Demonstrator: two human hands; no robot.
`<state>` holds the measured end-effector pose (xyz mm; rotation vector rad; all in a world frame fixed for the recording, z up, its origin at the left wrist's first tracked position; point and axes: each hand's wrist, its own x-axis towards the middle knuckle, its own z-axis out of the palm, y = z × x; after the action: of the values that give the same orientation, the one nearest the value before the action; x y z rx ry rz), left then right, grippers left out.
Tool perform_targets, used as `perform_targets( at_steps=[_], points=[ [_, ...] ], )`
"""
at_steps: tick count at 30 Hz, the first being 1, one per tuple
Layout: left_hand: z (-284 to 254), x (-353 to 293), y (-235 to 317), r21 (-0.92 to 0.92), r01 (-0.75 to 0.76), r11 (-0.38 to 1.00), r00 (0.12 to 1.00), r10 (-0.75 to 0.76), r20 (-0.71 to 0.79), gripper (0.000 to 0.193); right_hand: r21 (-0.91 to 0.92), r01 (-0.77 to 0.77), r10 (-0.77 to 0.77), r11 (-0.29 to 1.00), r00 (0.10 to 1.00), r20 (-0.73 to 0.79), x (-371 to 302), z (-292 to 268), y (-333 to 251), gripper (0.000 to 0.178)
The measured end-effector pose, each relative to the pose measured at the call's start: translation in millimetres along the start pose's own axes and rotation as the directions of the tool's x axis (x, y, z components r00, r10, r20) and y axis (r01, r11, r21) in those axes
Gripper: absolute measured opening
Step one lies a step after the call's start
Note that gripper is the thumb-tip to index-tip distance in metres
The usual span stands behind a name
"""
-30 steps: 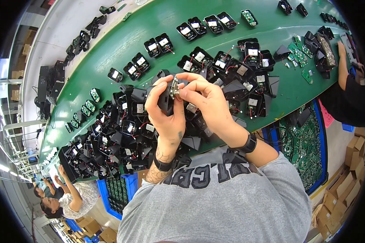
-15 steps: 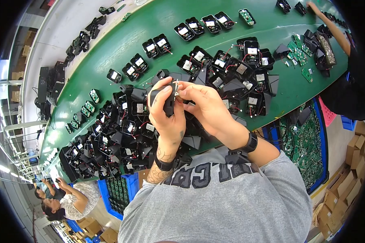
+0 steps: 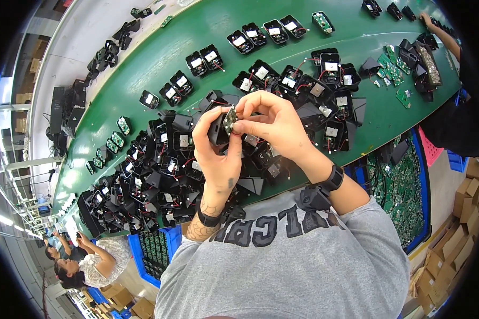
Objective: Assembling small green circuit boards into black plastic device housings.
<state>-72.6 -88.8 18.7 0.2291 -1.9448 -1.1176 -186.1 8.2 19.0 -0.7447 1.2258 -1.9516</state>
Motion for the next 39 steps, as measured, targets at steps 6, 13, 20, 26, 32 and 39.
perform_targets(
  at_steps=[6, 13, 20, 26, 32, 39],
  points=[
    [-5.8, 2.4, 20.2, -0.403, 0.342, 0.849, 0.937, -0.338, 0.083, 0.051, -0.249, 0.253, -0.254, 0.935, 0.967, 0.03, 2.9, 6.0, -17.1, 0.042],
    [-18.7, 9.3, 19.0, -0.536, 0.726, 0.431, 0.682, -0.552, 0.479, 0.063, -0.643, 0.614, -0.306, 0.458, 0.788, 0.535, 7.2, -19.6, -39.0, 0.045],
    [-26.9, 18.8, 21.0, -0.487, 0.81, 0.326, 0.586, -0.496, 0.641, 0.067, -0.715, 0.645, -0.444, 0.271, 0.743, 0.501, 4.4, -20.0, -44.1, 0.044],
    [-30.4, 16.9, 16.9, -0.424, 0.786, 0.45, 0.616, -0.514, 0.596, 0.053, -0.662, 0.478, -0.297, 0.576, 0.878, 0.376, 0.6, -26.4, -48.5, 0.047],
    [-14.8, 13.5, 17.3, -0.311, 0.599, 0.738, 0.799, -0.524, 0.297, 0.044, -0.712, 0.579, -0.481, 0.398, 0.792, 0.375, -6.5, -15.8, -29.3, 0.047],
    [-25.6, 19.8, 21.9, -0.559, 0.794, 0.238, 0.569, -0.612, 0.548, 0.048, -0.694, 0.716, -0.466, 0.08, 0.642, 0.609, -2.5, -13.5, -32.9, 0.04]
  ],
)
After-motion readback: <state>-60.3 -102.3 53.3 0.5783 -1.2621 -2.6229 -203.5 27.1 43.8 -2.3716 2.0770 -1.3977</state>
